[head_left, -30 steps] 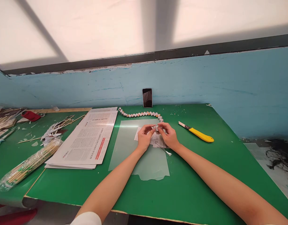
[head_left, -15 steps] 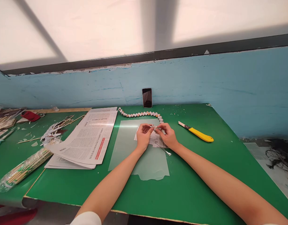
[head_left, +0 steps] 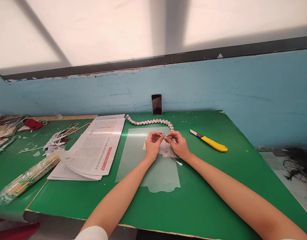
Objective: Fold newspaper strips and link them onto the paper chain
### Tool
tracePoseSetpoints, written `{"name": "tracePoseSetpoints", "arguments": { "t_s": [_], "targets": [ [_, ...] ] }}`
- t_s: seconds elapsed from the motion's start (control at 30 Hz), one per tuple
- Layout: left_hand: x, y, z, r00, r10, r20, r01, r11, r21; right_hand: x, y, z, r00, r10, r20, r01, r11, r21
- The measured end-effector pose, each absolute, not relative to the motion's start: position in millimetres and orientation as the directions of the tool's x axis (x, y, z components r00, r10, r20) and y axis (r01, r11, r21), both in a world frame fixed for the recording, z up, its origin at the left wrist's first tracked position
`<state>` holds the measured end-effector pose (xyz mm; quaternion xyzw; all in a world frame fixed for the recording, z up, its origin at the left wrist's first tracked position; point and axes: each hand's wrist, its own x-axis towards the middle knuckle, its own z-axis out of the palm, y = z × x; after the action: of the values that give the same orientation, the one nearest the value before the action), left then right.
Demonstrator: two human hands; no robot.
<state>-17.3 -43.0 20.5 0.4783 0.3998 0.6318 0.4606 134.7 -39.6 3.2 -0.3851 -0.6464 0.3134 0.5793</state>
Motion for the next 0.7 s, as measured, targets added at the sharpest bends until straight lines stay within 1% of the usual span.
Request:
{"name": "tracePoseSetpoints", "arguments": {
  "t_s": [0.13, 0.33, 0.47, 0.57, 0.7],
  "targets": [
    [-16.8, -42.7, 21.7, -0.09, 0.969, 0.23, -0.212, -0.245, 0.946, 134.8, -40.0, 6.0, -0.026, 0.858, 0.513, 0.145, 0.511, -0.847],
    [-16.3, -41.2, 21.9, -0.089, 0.973, 0.214, -0.201, -0.228, 0.953, 135.2, -39.8, 11.6, -0.079, 0.836, 0.543, 0.199, 0.547, -0.813],
    [-16.2, -42.5, 22.8, -0.05, 0.975, 0.216, -0.233, -0.222, 0.947, 135.6, -39.7, 10.9, -0.074, 0.779, 0.623, 0.299, 0.613, -0.731],
    [-15.9, -43.5, 22.7, -0.008, 0.978, 0.209, -0.269, -0.203, 0.941, 135.5, -39.7, 9.3, -0.087, 0.738, 0.669, 0.319, 0.657, -0.683],
    [-15.1, -43.7, 22.7, -0.008, 0.979, 0.204, -0.268, -0.198, 0.943, 135.6, -39.5, 6.8, -0.069, 0.748, 0.66, 0.302, 0.646, -0.701]
  ]
}}
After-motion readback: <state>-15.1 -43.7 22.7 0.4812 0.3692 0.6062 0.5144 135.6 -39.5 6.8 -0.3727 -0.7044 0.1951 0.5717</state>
